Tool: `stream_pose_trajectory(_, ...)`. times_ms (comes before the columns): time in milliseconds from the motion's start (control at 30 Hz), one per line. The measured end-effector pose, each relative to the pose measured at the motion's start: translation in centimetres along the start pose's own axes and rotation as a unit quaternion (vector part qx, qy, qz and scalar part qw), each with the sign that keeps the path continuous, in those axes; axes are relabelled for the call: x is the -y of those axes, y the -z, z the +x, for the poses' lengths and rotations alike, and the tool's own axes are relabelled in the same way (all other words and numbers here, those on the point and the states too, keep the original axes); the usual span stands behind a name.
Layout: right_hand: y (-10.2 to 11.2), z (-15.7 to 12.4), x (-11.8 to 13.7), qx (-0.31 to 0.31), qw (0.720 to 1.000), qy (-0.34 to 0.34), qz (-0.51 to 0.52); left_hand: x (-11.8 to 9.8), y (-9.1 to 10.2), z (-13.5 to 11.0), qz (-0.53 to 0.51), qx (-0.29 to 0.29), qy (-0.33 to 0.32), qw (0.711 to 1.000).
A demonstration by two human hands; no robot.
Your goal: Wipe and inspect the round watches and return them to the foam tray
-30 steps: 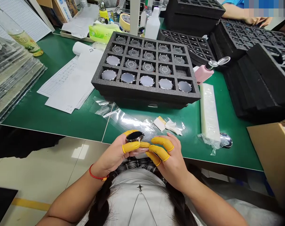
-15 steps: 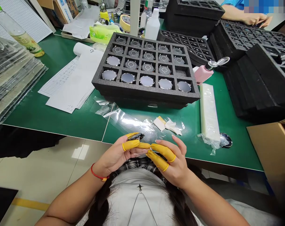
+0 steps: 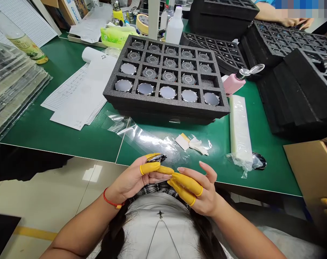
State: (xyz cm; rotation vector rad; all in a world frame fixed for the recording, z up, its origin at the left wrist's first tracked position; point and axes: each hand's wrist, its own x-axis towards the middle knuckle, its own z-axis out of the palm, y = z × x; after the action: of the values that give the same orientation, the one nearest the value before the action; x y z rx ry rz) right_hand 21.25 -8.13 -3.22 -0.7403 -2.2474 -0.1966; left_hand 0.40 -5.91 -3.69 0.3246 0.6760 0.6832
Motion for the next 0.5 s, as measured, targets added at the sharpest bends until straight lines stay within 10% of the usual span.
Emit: stream_pose_trajectory(500,1.4,0.2,1.3,-0.001,0.998,-0.015,0.068,-1.0,-0.5,0.2,0.124,-0.093,-0.05,0.987)
